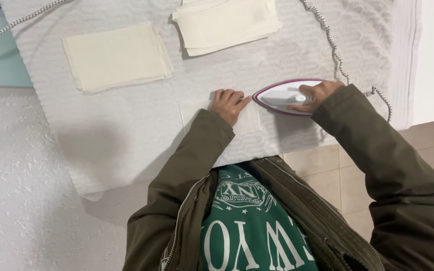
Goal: Ironing small rectangular pieces of white fabric on an ironing board.
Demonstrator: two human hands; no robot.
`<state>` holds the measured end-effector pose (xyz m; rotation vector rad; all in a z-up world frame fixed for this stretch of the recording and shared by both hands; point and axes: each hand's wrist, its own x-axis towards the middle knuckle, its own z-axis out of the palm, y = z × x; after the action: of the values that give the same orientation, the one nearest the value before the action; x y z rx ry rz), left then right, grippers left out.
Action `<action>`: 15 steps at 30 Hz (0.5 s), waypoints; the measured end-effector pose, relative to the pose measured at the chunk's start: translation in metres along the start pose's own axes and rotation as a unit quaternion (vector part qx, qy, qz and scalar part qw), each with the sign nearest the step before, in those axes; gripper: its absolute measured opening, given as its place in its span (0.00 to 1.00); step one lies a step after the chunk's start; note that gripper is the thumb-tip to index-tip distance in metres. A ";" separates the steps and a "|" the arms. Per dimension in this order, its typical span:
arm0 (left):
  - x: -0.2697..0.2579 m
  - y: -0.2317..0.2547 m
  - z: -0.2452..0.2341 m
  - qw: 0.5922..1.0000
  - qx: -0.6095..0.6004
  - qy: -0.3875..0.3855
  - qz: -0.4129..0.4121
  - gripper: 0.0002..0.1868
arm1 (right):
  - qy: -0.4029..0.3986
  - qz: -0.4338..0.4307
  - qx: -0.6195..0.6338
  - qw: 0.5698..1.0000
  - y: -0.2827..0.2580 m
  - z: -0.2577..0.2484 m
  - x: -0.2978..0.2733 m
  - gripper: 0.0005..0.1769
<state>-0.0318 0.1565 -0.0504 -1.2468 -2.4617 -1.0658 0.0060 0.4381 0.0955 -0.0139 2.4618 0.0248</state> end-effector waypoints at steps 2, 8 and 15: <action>-0.001 0.000 -0.005 1.000 -0.004 0.005 -0.014 0.16 | 0.031 -0.015 -0.010 0.999 0.003 0.007 0.001 0.36; -0.011 -0.008 -0.032 0.997 -0.035 -0.007 -0.067 0.13 | 0.052 -0.031 -0.034 0.998 -0.006 -0.001 0.006 0.34; -0.019 -0.006 -0.057 0.998 -0.021 -0.012 -0.058 0.20 | 0.031 -0.040 -0.075 0.996 -0.015 -0.004 0.015 0.37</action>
<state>-0.0331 0.1040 -0.0202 -1.1479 -2.5706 -1.1438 -0.0082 0.4233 0.0888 -0.1813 2.5147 0.1778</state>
